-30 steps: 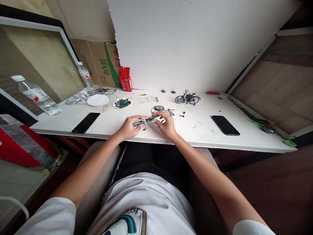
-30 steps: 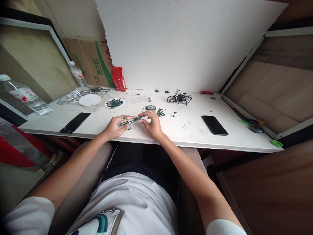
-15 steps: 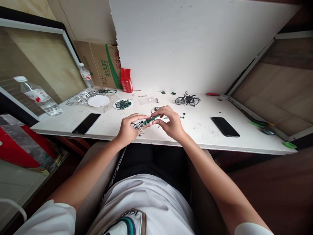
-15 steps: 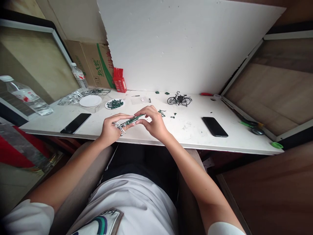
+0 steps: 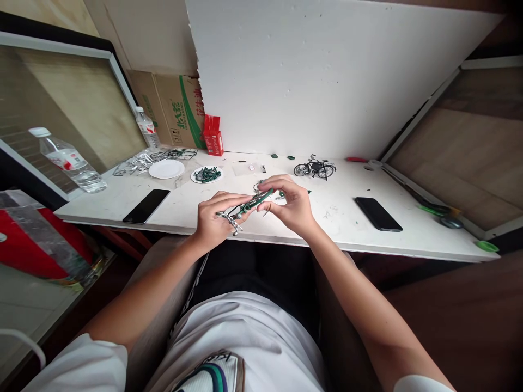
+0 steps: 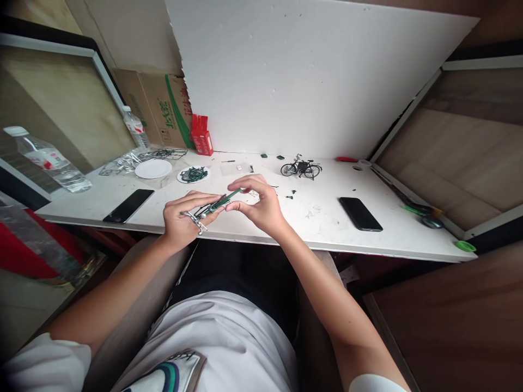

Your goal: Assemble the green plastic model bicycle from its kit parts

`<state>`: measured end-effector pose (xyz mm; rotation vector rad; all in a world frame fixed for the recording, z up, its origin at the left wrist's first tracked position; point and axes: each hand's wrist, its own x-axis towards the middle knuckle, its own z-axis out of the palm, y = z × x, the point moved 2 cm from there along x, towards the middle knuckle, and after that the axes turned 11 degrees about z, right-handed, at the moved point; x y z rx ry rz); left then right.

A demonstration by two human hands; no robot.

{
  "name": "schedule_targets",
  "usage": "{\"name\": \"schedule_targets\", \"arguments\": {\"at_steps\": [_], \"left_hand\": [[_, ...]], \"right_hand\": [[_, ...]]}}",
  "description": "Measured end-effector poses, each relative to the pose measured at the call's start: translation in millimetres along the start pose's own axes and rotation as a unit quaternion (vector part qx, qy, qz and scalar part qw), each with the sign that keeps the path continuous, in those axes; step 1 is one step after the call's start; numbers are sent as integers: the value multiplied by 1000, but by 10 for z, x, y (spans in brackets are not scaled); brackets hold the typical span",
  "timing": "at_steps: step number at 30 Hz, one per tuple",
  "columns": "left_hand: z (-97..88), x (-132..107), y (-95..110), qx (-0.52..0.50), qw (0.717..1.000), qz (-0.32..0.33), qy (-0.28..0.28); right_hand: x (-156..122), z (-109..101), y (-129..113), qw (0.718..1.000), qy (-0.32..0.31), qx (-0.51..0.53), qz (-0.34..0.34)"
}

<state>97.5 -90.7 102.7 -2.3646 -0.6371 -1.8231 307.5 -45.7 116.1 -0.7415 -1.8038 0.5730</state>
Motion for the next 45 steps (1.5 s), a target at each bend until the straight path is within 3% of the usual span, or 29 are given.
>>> {"name": "schedule_targets", "arguments": {"at_steps": [3, 5, 11, 17, 28, 31, 37, 45], "left_hand": [[3, -6, 13, 15, 1000, -13, 19], [7, -12, 13, 27, 999, -21, 30], [0, -33, 0, 42, 998, 0, 51], [-22, -47, 17, 61, 997, 21, 49], [22, -130, -40, 49, 997, 40, 43], [53, -122, -24, 48, 997, 18, 53], [98, -79, 34, 42, 991, -76, 99], [113, -65, 79, 43, 990, -95, 97]], "right_hand": [[-8, 3, -24, 996, 86, -30, 7], [-18, 21, -42, 994, 107, -39, 7], [-45, 73, -142, 996, 53, -49, -56], [-58, 83, -200, 993, 59, -62, -84], [-124, 248, -86, 997, 26, -70, -33], [-132, 261, -93, 997, 11, -81, -16], [-124, 203, -112, 989, 76, -123, -39], [-123, 191, -118, 964, 96, -225, -105]]}}
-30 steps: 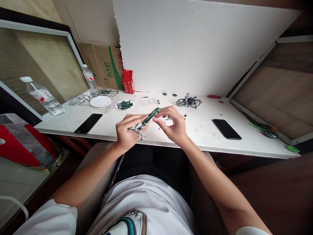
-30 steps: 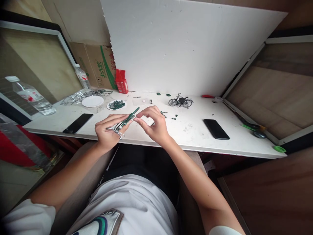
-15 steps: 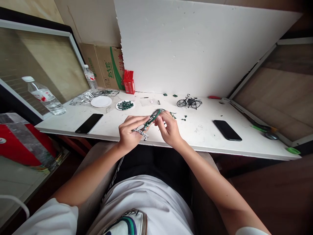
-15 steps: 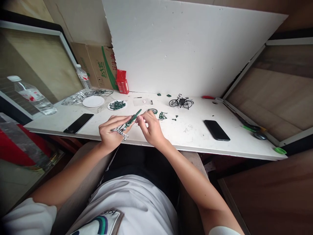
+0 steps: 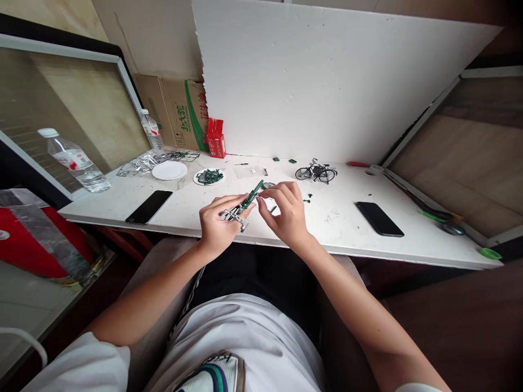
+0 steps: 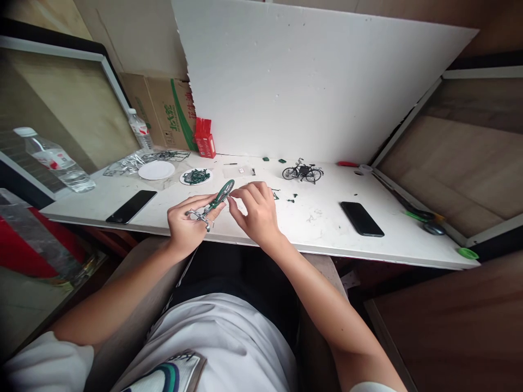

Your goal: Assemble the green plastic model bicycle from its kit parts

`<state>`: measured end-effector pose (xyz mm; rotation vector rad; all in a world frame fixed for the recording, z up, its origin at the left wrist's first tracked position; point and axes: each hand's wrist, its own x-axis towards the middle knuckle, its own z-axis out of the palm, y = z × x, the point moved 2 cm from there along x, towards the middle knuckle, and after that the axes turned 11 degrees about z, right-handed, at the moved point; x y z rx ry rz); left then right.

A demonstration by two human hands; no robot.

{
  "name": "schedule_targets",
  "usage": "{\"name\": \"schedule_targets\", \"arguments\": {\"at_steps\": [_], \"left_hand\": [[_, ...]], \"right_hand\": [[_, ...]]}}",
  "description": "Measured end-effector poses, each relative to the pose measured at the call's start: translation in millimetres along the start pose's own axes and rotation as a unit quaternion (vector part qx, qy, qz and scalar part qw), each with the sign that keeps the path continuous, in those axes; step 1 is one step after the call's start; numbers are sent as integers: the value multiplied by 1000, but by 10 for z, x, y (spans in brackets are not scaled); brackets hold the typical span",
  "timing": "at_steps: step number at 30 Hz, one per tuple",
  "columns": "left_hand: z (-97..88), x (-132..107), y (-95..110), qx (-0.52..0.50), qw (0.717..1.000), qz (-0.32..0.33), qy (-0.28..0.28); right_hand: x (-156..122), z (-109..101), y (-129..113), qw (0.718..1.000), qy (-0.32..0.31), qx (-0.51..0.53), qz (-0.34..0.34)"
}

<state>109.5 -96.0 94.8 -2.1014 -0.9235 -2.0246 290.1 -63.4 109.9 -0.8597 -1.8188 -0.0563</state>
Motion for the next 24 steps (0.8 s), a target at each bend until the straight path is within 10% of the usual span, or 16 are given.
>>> {"name": "schedule_targets", "arguments": {"at_steps": [11, 24], "left_hand": [[33, -30, -4, 4, 1000, -13, 1], [40, -35, 44, -29, 997, -70, 2]], "right_hand": [[-10, 25, -47, 977, -63, 112, 170], [-28, 45, 1, 998, -17, 29, 43]]}}
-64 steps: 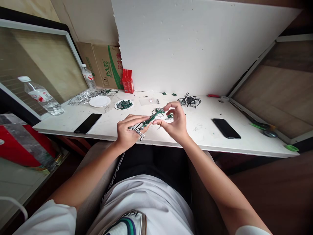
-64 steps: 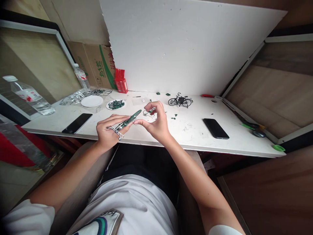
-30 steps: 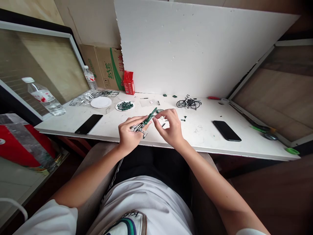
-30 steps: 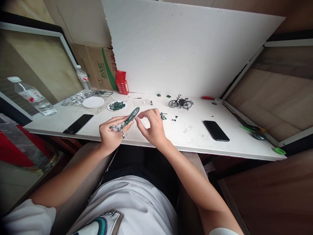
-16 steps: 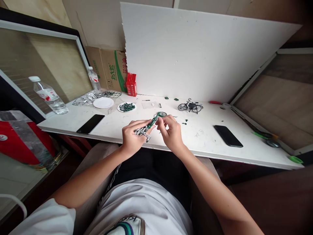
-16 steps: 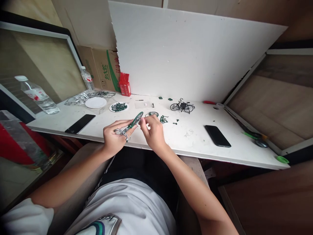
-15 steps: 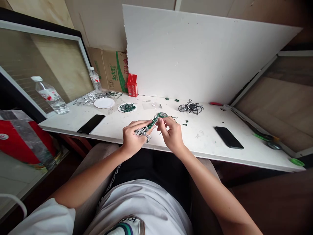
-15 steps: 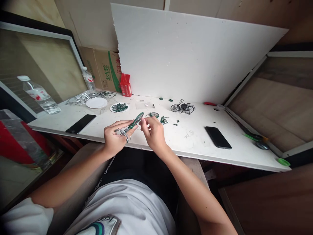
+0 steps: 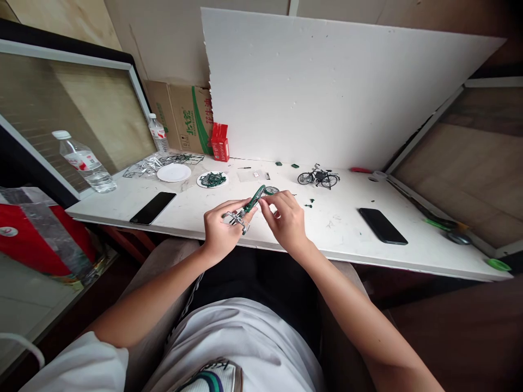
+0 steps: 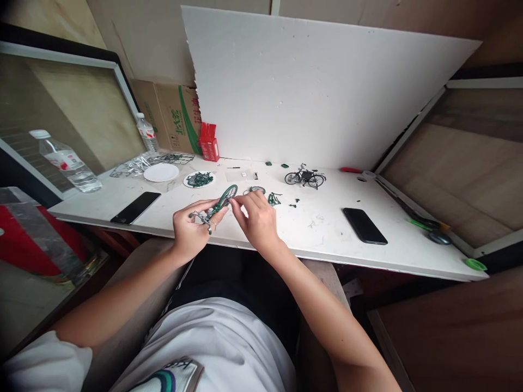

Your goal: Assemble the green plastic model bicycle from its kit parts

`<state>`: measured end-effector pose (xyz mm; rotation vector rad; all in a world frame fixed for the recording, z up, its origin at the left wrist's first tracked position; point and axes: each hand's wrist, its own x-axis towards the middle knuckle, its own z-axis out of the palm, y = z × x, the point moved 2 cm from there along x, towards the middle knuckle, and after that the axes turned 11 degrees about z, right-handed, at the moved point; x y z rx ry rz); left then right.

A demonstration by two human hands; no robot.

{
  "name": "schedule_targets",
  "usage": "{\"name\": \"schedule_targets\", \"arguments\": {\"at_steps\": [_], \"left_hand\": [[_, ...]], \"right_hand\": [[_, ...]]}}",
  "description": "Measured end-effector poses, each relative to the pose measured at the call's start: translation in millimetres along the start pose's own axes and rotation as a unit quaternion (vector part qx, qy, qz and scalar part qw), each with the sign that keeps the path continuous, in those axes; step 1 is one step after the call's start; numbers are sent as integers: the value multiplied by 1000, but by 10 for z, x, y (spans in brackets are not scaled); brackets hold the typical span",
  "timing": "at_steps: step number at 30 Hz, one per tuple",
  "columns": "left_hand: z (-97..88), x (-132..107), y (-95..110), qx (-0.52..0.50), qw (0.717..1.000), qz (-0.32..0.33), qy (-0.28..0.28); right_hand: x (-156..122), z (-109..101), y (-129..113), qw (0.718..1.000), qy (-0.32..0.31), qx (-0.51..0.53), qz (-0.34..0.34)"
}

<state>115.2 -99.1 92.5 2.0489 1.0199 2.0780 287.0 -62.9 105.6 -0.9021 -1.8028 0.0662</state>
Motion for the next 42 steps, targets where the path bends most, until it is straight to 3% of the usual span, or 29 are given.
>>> {"name": "schedule_targets", "arguments": {"at_steps": [8, 16, 23, 33, 42], "left_hand": [[52, -44, -50, -21, 999, -39, -6], [34, -17, -46, -31, 998, -55, -1], [46, -52, -4, -19, 999, -35, 3], [-29, 46, 7, 2, 1000, 0, 10], [-69, 74, 74, 23, 997, 67, -23]], "right_hand": [[15, 19, 48, 986, -79, 60, 133], [119, -160, 46, 992, -114, 53, 27], [109, -186, 20, 994, -84, -44, -47], [119, -240, -30, 995, -96, 24, 4], [124, -263, -54, 996, -79, 38, -29]]}}
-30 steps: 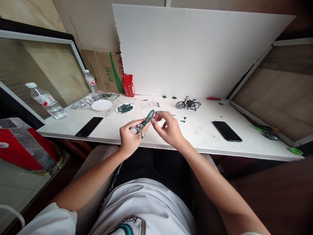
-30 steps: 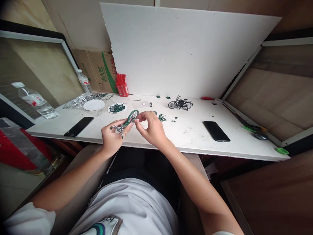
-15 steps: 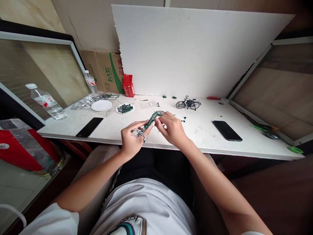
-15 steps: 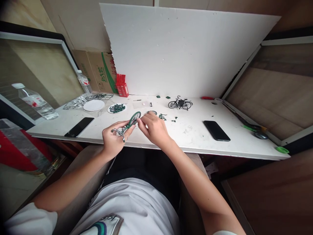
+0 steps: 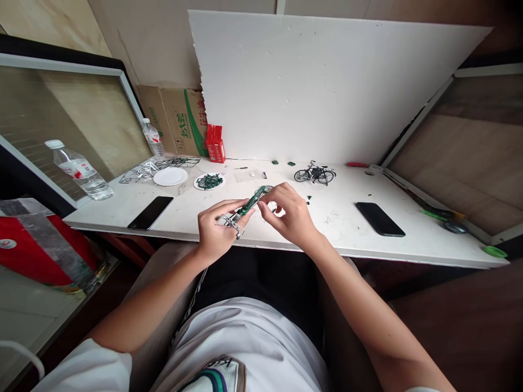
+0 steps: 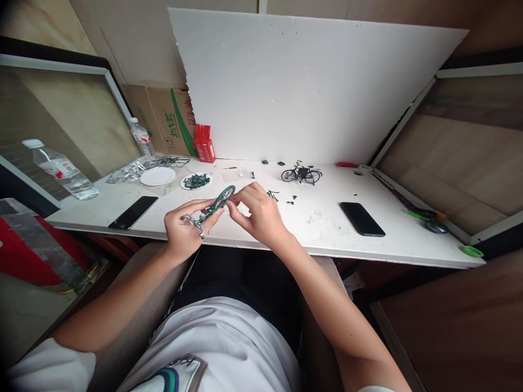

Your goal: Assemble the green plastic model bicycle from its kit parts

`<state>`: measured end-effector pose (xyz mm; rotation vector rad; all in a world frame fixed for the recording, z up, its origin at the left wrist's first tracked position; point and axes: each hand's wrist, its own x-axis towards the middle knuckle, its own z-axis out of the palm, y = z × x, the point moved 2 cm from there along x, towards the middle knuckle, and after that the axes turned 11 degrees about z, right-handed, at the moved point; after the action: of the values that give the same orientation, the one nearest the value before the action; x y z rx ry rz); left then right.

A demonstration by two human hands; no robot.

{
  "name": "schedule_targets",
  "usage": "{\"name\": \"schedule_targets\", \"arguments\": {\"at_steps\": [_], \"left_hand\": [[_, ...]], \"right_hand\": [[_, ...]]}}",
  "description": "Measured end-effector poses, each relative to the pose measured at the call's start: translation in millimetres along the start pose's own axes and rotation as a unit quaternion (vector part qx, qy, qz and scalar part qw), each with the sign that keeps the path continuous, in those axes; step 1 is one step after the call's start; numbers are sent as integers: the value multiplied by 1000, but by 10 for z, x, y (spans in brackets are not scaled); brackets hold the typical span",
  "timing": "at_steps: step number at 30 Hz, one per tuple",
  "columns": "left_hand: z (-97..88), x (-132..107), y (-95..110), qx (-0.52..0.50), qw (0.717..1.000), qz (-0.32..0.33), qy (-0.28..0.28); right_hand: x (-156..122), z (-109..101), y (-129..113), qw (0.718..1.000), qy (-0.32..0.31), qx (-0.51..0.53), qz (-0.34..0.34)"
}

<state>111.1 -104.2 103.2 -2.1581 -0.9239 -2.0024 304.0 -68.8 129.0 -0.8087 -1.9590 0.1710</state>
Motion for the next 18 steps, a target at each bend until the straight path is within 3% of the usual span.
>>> {"name": "schedule_targets", "arguments": {"at_steps": [6, 11, 18], "left_hand": [[-53, 52, 49, 28, 997, 64, -13], [-67, 71, 95, 21, 997, 72, -6], [-79, 58, 180, 8, 997, 78, -22]], "right_hand": [[-10, -23, -48, 1000, -16, -12, 4], [6, -50, -56, 1000, -11, 17, -13], [-15, -43, -56, 998, 1, -22, -55]]}}
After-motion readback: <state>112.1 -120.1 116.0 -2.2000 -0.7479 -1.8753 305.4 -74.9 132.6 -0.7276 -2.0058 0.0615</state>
